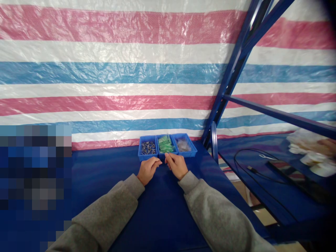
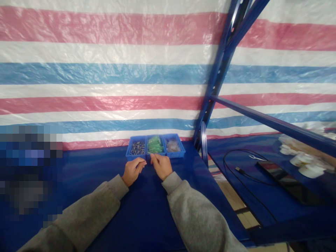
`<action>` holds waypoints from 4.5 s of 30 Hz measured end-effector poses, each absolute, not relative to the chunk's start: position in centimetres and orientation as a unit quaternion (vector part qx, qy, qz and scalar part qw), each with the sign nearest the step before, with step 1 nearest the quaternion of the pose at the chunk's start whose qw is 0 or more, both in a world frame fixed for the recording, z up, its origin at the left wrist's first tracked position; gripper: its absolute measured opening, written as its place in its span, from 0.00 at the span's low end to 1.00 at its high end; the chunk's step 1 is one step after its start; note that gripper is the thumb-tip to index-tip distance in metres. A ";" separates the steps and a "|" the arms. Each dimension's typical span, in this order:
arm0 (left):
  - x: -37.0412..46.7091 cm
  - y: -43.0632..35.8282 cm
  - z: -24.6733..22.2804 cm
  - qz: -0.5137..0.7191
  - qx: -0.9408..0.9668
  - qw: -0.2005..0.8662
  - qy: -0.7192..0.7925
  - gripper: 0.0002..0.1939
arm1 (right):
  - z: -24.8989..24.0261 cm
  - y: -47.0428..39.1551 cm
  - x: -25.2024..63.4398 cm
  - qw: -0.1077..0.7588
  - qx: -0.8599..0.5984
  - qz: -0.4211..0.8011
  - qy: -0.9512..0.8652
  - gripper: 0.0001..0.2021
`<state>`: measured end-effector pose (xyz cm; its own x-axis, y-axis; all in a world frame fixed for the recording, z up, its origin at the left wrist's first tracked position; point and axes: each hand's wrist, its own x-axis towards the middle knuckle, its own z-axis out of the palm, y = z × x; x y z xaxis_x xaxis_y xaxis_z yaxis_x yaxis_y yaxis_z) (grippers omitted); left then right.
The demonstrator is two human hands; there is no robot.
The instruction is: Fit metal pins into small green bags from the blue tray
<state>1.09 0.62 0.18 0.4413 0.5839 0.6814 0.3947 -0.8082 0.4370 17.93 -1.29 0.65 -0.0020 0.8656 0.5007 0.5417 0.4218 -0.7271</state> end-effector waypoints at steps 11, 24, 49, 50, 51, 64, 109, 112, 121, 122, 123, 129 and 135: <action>0.9 0.9 0.1 0.497 0.822 0.116 0.254 0.14 | 0.5 -1.3 18.0 0.479 -0.511 0.174 -0.693 0.23; 1.0 0.8 -0.3 0.472 0.801 0.175 0.325 0.12 | 1.0 -1.8 17.8 0.453 -0.437 0.218 -0.746 0.11; 1.0 0.3 0.6 0.447 0.819 0.138 0.333 0.19 | 1.5 -1.9 17.9 0.495 -0.425 0.191 -0.733 0.13; 1.0 0.4 0.6 0.449 0.816 0.142 0.336 0.19 | 1.5 -1.9 17.8 0.497 -0.420 0.193 -0.735 0.13; 1.0 0.4 0.6 0.449 0.815 0.146 0.336 0.19 | 1.5 -1.9 17.8 0.498 -0.416 0.195 -0.735 0.13; 1.4 0.2 1.1 0.502 0.809 0.103 0.289 0.07 | 1.4 -1.9 17.7 0.479 -0.435 0.222 -0.730 0.21; 1.2 0.6 0.8 0.454 0.825 0.110 0.318 0.12 | 1.3 -1.8 17.7 0.523 -0.450 0.232 -0.685 0.14; 1.1 0.7 0.6 0.445 0.823 0.122 0.331 0.12 | 1.5 -1.8 17.7 0.524 -0.432 0.237 -0.694 0.11; 1.1 0.8 0.4 0.470 0.801 0.129 0.347 0.12 | 1.1 -1.6 17.7 0.518 -0.430 0.229 -0.703 0.10; 1.1 0.7 0.5 0.475 0.798 0.126 0.350 0.12 | 1.0 -1.6 17.7 0.520 -0.432 0.224 -0.702 0.10; 1.1 0.7 0.5 0.481 0.794 0.122 0.352 0.12 | 0.9 -1.5 17.8 0.522 -0.434 0.219 -0.701 0.10; 1.3 0.5 0.7 0.492 0.795 0.082 0.346 0.13 | 0.7 -1.5 17.8 0.516 -0.455 0.186 -0.702 0.12; 1.2 0.5 0.4 0.480 0.820 0.040 0.308 0.16 | 1.1 -1.7 17.9 0.499 -0.475 0.136 -0.712 0.18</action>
<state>1.19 0.54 0.44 0.3482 0.5447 0.7630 0.4673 -0.8064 0.3625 17.85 -1.65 1.12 -0.0517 0.8118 0.5816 0.5413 0.5122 -0.6668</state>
